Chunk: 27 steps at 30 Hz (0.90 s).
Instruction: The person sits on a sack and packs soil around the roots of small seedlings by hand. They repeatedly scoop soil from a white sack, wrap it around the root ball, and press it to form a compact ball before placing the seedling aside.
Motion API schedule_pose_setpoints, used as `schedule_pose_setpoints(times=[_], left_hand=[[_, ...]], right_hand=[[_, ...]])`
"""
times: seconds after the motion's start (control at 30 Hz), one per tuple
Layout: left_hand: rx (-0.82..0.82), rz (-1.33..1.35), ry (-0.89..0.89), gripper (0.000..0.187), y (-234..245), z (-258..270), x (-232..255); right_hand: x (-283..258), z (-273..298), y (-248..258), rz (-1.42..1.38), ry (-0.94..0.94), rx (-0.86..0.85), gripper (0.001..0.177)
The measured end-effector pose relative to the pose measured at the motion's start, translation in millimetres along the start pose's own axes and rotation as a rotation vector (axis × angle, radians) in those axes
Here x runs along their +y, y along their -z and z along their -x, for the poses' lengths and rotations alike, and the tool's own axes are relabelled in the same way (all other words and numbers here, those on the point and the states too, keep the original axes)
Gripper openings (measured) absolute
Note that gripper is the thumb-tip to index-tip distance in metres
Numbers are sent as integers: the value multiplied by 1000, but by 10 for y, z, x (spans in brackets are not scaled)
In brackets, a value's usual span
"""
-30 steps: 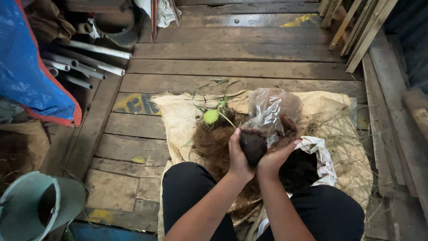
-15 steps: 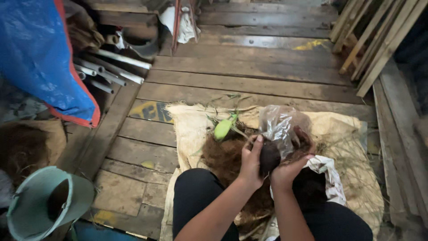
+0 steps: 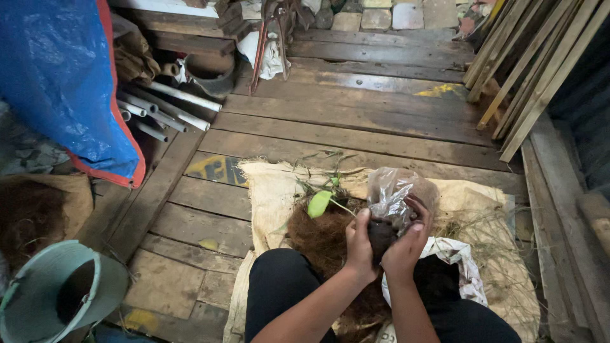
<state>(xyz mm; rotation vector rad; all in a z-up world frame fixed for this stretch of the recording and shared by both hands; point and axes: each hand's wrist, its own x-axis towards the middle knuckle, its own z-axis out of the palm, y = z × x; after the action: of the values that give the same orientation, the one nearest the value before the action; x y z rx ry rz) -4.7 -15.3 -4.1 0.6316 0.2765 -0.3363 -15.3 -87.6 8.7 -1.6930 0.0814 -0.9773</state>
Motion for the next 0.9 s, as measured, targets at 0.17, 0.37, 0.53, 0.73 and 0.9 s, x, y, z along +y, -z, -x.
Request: schedule_pose_setpoints(times=[0.17, 0.37, 0.53, 0.73, 0.9], left_hand=[[21, -56, -168, 27, 27, -70, -109], [18, -261, -191, 21, -44, -64, -216], [-195, -502, -301, 25, -46, 16, -164], [-93, -541, -440, 26, -3, -21, -181], [-88, -21, -97, 30, 15, -87, -181]], right_hand=[[88, 20, 14, -17, -27, 16, 69], [444, -100, 137, -392, -409, 167, 73], [575, -238, 390, -781, -653, 299, 68], [772, -140, 282, -704, -562, 143, 71], [935, -28, 190, -683, -585, 178, 67]])
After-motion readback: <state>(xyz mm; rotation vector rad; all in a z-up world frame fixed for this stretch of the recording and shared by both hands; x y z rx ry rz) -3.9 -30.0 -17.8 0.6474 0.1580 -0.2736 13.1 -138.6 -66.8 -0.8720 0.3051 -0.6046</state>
